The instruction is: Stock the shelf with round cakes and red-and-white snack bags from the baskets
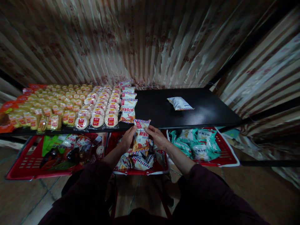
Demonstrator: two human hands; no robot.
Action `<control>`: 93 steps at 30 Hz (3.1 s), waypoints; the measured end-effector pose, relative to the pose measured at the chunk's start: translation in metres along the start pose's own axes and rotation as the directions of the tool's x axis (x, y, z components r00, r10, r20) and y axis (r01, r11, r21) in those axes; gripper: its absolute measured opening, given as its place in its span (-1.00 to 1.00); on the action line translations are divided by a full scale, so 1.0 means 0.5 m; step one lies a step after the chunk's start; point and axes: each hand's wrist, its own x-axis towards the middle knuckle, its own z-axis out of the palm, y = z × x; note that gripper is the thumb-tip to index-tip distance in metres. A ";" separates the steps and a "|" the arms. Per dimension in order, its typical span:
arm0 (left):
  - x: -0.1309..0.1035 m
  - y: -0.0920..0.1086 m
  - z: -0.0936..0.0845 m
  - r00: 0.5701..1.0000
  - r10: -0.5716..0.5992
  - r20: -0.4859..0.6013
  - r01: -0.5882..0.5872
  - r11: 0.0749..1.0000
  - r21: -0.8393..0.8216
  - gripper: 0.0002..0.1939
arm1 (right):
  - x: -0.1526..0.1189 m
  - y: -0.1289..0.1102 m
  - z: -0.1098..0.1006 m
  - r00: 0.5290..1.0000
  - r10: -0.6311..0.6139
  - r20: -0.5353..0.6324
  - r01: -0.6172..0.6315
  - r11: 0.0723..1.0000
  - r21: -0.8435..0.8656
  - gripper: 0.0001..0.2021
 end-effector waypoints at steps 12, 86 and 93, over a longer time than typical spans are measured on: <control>-0.008 0.019 0.034 0.988 0.023 0.151 -0.007 0.994 -0.105 -0.50 | 0.003 -0.005 0.000 0.983 -0.103 -0.152 0.106 0.994 0.015 -0.54; 0.016 -0.008 0.028 0.900 0.431 0.056 -0.424 0.842 0.334 -0.35 | -0.011 -0.011 -0.019 0.967 -0.196 -0.165 0.220 0.965 0.143 -0.53; -0.001 0.006 0.028 0.759 0.634 0.152 -0.554 0.504 0.662 -0.63 | -0.015 -0.020 -0.013 0.954 -0.209 -0.217 0.238 0.964 0.116 -0.49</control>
